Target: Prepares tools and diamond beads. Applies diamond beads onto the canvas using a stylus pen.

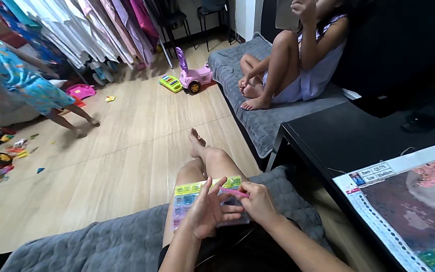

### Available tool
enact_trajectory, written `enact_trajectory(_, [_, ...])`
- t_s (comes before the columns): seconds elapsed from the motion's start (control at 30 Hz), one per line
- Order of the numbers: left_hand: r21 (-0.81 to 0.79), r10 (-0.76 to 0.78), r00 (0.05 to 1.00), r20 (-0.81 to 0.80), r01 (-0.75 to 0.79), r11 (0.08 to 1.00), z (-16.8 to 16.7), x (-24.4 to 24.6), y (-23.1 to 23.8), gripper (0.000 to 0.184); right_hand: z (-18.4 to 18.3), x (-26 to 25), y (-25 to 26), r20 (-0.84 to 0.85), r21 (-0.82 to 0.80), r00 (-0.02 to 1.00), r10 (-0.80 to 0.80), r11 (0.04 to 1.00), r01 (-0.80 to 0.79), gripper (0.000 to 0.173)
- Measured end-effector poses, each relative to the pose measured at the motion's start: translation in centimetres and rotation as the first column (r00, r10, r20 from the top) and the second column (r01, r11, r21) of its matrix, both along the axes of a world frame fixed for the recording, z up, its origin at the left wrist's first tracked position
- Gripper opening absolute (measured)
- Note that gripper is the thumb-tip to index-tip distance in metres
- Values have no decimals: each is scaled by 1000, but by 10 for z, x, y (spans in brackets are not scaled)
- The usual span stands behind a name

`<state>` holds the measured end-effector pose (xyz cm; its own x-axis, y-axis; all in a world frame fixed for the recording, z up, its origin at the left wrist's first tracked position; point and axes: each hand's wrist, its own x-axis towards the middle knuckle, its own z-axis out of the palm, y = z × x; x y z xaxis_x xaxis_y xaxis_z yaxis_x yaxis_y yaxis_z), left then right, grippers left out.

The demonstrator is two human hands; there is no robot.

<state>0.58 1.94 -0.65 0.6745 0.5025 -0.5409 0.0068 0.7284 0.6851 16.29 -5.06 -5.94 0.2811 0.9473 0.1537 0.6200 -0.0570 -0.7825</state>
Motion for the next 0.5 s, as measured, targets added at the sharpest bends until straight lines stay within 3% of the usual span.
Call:
enact_trajectory(0.07, [-24, 5, 999, 38, -4, 1000, -1, 0, 1, 67, 8, 0, 1, -142, -118, 990, -13, 993, -4, 26])
enact_trajectory(0.2, [-124, 60, 983, 173, -39, 992, -7, -3, 4, 69, 22, 4, 6, -420, -368, 907, -39, 921, -131, 24])
enact_trajectory(0.37, [-213, 119, 936, 331, -49, 976, -14, -1, 1, 71, 25, -3, 8, -636, -412, 761, -127, 890, -196, 19])
enact_trajectory(0.5, [-176, 96, 922, 375, -31, 984, -20, 1, -3, 73, 29, -10, 5, -765, -440, 560, -318, 893, -94, 11])
